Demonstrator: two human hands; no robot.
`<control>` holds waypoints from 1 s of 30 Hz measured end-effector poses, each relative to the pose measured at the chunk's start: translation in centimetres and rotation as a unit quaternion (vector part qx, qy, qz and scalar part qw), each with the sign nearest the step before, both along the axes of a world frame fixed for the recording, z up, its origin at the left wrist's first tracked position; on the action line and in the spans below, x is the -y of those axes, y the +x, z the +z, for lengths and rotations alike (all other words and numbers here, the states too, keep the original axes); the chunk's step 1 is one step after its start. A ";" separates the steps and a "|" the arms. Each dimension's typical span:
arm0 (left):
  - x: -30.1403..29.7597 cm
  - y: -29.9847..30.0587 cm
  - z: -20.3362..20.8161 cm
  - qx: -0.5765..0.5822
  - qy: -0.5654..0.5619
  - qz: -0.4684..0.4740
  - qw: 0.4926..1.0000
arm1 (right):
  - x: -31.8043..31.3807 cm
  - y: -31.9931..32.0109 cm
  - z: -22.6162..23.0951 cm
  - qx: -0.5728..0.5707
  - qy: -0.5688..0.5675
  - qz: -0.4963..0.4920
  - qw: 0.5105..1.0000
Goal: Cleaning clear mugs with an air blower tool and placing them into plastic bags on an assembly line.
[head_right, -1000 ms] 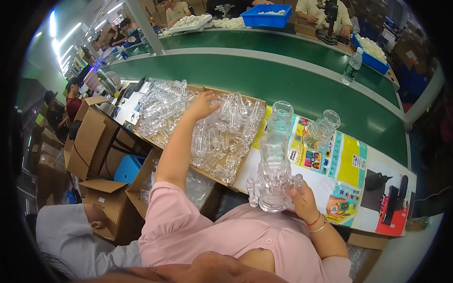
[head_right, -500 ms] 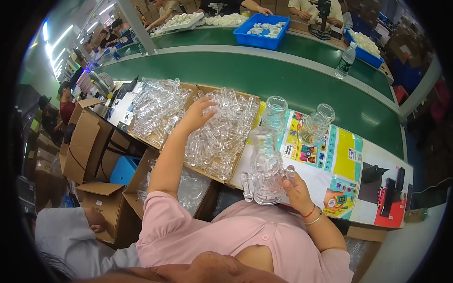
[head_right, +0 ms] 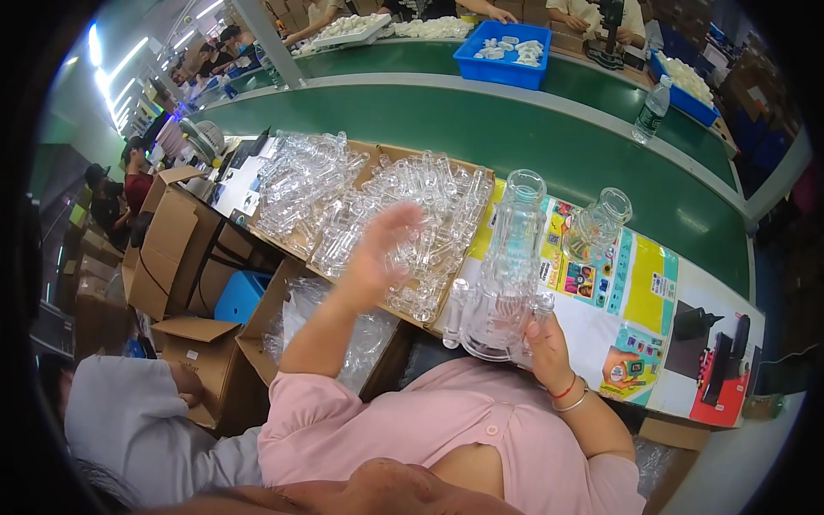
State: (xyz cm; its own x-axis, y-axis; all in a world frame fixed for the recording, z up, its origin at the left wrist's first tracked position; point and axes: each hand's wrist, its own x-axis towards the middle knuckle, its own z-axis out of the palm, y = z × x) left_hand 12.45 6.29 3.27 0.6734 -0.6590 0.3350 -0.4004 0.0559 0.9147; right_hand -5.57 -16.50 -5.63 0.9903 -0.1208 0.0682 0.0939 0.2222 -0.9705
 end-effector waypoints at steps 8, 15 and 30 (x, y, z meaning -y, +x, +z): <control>2.5 -8.6 -8.1 -0.339 -0.074 -0.087 0.934 | -1.3 0.5 3.0 -0.024 -0.081 0.042 0.996; 0.9 -11.2 -10.9 -0.263 0.041 -0.157 0.951 | 1.1 -3.4 0.8 -0.117 -0.027 0.056 0.991; 6.0 -11.6 -6.4 0.108 0.146 -0.108 0.977 | 18.1 -9.7 -2.0 -0.096 -0.009 -0.357 0.929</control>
State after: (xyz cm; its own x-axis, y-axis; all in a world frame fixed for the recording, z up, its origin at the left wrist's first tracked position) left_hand 0.81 0.29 -3.12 0.4417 -0.8670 0.2305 -0.5940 -0.0901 0.7994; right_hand -15.24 -34.60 -7.68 0.6531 -0.7516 -0.0929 0.0352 0.1527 -0.9876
